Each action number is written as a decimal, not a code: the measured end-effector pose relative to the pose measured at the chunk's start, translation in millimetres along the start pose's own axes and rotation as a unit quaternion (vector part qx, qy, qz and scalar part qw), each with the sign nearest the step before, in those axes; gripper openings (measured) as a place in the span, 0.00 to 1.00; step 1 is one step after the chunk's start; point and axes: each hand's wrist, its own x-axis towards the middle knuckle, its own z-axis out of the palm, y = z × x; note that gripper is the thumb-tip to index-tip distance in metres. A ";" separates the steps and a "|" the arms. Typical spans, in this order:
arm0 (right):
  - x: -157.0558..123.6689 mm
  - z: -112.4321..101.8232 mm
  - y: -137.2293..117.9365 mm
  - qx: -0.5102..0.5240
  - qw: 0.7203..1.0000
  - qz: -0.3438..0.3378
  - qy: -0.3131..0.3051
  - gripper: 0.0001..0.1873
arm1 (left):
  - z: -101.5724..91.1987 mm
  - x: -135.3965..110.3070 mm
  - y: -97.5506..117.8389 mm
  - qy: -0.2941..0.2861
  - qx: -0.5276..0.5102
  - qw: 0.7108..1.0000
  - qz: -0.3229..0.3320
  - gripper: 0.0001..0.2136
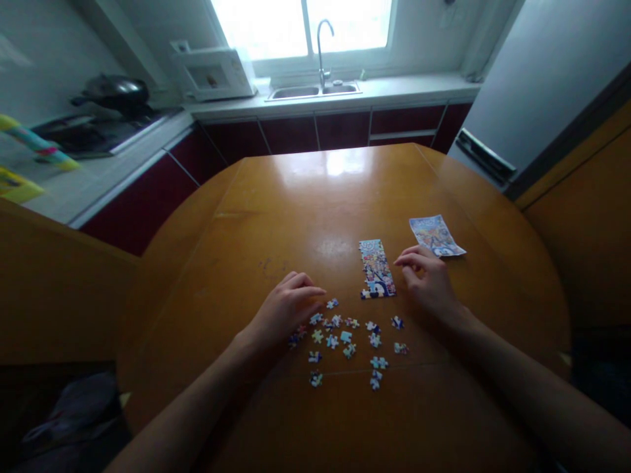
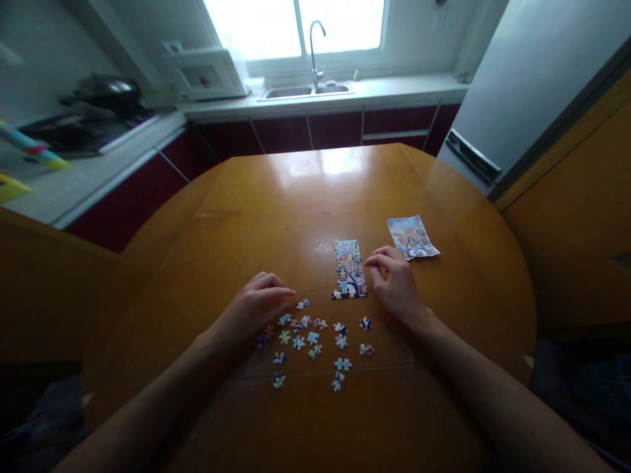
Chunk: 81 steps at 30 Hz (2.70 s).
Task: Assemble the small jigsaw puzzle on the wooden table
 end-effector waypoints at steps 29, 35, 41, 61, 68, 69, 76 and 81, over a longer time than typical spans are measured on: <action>-17.0 -0.1 -37.2 -0.041 0.889 -0.233 -0.393 0.09 | 7.4 1.0 21.4 -0.045 -0.036 0.998 0.013 0.09; -17.7 -0.6 -33.4 -0.093 0.896 -0.221 -0.374 0.05 | 7.3 0.3 21.5 -0.032 -0.041 0.999 0.002 0.08; -18.5 -0.7 -29.3 -0.082 0.901 -0.209 -0.371 0.05 | 8.7 -0.2 19.3 -0.017 -0.042 0.999 0.010 0.08; -6.6 32.9 -14.9 -0.066 0.983 -0.055 -0.162 0.02 | 18.4 6.9 22.0 -0.006 -0.009 0.999 0.034 0.09; -6.2 31.4 -12.6 -0.068 0.978 -0.063 -0.187 0.03 | 21.0 6.8 19.6 0.002 -0.003 1.000 0.024 0.09; -6.1 30.3 -12.6 -0.066 0.978 -0.066 -0.184 0.04 | 21.2 6.7 19.6 0.004 -0.005 1.000 0.023 0.09; -9.1 25.2 -15.6 -0.084 0.971 -0.104 -0.199 0.16 | 22.2 6.5 21.0 0.006 -0.018 1.000 0.019 0.09; -10.3 25.7 -14.6 -0.104 0.965 -0.116 -0.212 0.17 | 22.0 6.8 21.5 0.010 -0.018 1.000 0.021 0.09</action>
